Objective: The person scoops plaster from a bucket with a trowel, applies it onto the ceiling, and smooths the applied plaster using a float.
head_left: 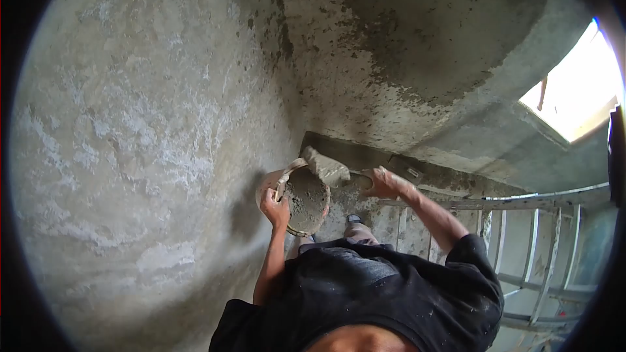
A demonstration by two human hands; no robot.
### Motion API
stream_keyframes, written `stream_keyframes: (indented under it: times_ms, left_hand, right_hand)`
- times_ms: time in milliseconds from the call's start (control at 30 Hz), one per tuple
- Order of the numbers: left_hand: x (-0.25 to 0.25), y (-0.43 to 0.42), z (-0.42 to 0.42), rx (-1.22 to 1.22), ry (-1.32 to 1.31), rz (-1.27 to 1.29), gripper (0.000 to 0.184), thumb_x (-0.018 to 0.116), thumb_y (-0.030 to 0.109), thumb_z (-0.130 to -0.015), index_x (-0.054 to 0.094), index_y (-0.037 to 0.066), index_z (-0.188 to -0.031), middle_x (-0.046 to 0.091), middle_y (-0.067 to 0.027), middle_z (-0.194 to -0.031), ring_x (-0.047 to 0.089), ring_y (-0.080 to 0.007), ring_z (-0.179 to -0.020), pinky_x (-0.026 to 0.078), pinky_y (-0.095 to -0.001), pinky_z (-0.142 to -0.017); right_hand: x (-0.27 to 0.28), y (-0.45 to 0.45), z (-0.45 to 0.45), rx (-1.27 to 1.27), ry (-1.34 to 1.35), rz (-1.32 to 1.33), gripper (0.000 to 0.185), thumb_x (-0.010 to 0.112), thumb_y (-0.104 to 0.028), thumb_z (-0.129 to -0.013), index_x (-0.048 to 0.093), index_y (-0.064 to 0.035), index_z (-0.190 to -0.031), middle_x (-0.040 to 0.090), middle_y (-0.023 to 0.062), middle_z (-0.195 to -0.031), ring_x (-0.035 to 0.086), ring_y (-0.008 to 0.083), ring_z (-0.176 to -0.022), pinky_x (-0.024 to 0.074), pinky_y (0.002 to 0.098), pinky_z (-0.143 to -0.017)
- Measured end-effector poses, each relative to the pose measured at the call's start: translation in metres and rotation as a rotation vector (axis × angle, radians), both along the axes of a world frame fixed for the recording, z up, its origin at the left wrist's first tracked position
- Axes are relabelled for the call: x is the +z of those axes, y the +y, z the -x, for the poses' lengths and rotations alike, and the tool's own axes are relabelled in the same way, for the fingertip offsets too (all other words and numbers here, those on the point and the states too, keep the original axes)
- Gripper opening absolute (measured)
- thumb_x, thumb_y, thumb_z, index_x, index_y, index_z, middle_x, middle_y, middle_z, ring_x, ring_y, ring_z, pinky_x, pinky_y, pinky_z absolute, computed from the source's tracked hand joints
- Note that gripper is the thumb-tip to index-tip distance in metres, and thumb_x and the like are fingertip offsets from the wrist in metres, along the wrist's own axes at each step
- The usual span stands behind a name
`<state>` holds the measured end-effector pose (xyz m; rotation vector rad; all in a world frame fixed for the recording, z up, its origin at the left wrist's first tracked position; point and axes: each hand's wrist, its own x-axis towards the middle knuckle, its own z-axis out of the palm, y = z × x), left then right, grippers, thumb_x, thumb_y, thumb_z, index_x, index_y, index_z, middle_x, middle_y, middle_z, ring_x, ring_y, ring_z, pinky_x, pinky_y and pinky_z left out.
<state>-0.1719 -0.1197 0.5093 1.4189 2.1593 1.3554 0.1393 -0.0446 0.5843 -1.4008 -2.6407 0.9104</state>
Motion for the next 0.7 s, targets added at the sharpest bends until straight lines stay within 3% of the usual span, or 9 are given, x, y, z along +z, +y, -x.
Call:
stream_keyframes:
  times_ms: [200,267,300,333,367,467,533,667,700]
  left_hand:
    - [-0.019,-0.036,-0.014,0.202,0.093,0.002,0.020,0.062,0.000,-0.056,0.047,-0.002,-0.068,0.049,-0.0138,-0.067,0.051,-0.0308,-0.061,0.039,-0.0396,-0.057]
    - [-0.023,-0.045,-0.026,0.260,0.097,-0.111,0.019,0.061,-0.001,-0.055,0.047,-0.002,-0.067,0.049,-0.0141,-0.066,0.049,-0.0309,-0.059,0.038,-0.0387,-0.055]
    - [-0.019,-0.051,-0.031,0.279,0.105,-0.107,0.019,0.061,-0.001,-0.055,0.047,-0.002,-0.067,0.049,-0.0141,-0.066,0.049,-0.0309,-0.059,0.038,-0.0387,-0.055]
    - [-0.014,-0.056,-0.037,0.313,0.117,-0.022,0.019,0.062,-0.002,-0.055,0.047,-0.002,-0.067,0.049,-0.0144,-0.067,0.050,-0.0311,-0.060,0.038,-0.0387,-0.055]
    - [-0.012,-0.060,-0.044,0.345,0.123,0.066,0.020,0.062,-0.002,-0.054,0.047,-0.002,-0.067,0.049,-0.0147,-0.067,0.050,-0.0313,-0.060,0.038,-0.0387,-0.055]
    - [-0.009,-0.070,-0.056,0.378,0.167,0.078,0.020,0.062,-0.003,-0.054,0.050,-0.003,-0.070,0.052,-0.0151,-0.070,0.052,-0.0317,-0.063,0.040,-0.0385,-0.058]
    - [-0.004,-0.066,-0.058,0.409,0.136,0.047,0.021,0.063,-0.003,-0.055,0.052,-0.003,-0.073,0.053,-0.0150,-0.071,0.053,-0.0312,-0.064,0.040,-0.0382,-0.059]
    - [0.000,-0.062,-0.072,0.448,0.098,0.058,0.018,0.061,-0.001,-0.055,0.051,-0.002,-0.070,0.052,-0.0133,-0.067,0.050,-0.0274,-0.060,0.039,-0.0360,-0.057]
    - [0.005,-0.062,-0.080,0.444,0.090,0.009,0.017,0.058,0.000,-0.053,0.045,-0.003,-0.064,0.048,-0.0126,-0.062,0.046,-0.0252,-0.055,0.037,-0.0351,-0.054]
  right_hand:
    - [0.060,0.078,-0.004,0.416,-0.067,0.752,0.046,0.068,-0.027,-0.069,0.056,-0.0068,-0.109,0.059,0.0070,-0.083,0.058,0.0173,-0.067,0.0481,0.0298,-0.058]
    - [0.092,0.112,-0.013,0.524,-0.109,0.784,0.053,0.069,-0.031,-0.070,0.052,-0.0086,-0.115,0.058,0.0107,-0.093,0.059,0.0210,-0.081,0.0506,0.0304,-0.066]
    - [0.120,0.126,-0.029,0.368,-0.128,0.620,0.057,0.069,-0.036,-0.072,0.048,-0.0104,-0.119,0.054,0.0156,-0.105,0.055,0.0253,-0.096,0.0508,0.0345,-0.078]
    - [0.110,0.170,-0.060,0.145,0.117,0.854,0.060,0.066,-0.037,-0.075,0.044,-0.0101,-0.123,0.049,0.0191,-0.113,0.048,0.0292,-0.109,0.0475,0.0413,-0.087]
    - [0.143,0.208,-0.074,0.025,0.015,0.850,0.052,0.061,-0.037,-0.079,0.047,-0.0073,-0.120,0.055,0.0176,-0.106,0.056,0.0270,-0.097,0.0516,0.0413,-0.078]
    - [0.194,0.233,-0.142,-0.202,0.553,0.383,0.036,0.055,-0.027,-0.082,0.053,-0.0072,-0.112,0.062,0.0087,-0.083,0.060,0.0163,-0.060,0.0529,0.0290,-0.052]
    - [0.125,0.241,-0.180,-0.145,0.853,1.001,0.034,0.054,-0.022,-0.081,0.053,-0.0073,-0.111,0.061,0.0071,-0.079,0.056,0.0144,-0.055,0.0509,0.0257,-0.050]
    - [0.064,0.148,-0.167,-0.119,0.193,0.623,0.057,0.059,-0.036,-0.077,0.043,-0.0049,-0.123,0.051,0.0161,-0.116,0.054,0.0251,-0.098,0.0523,0.0350,-0.067]
    - [0.021,0.131,-0.169,0.191,0.094,0.319,0.058,0.057,-0.039,-0.077,0.043,-0.0078,-0.124,0.050,0.0153,-0.119,0.053,0.0280,-0.101,0.0504,0.0382,-0.072]
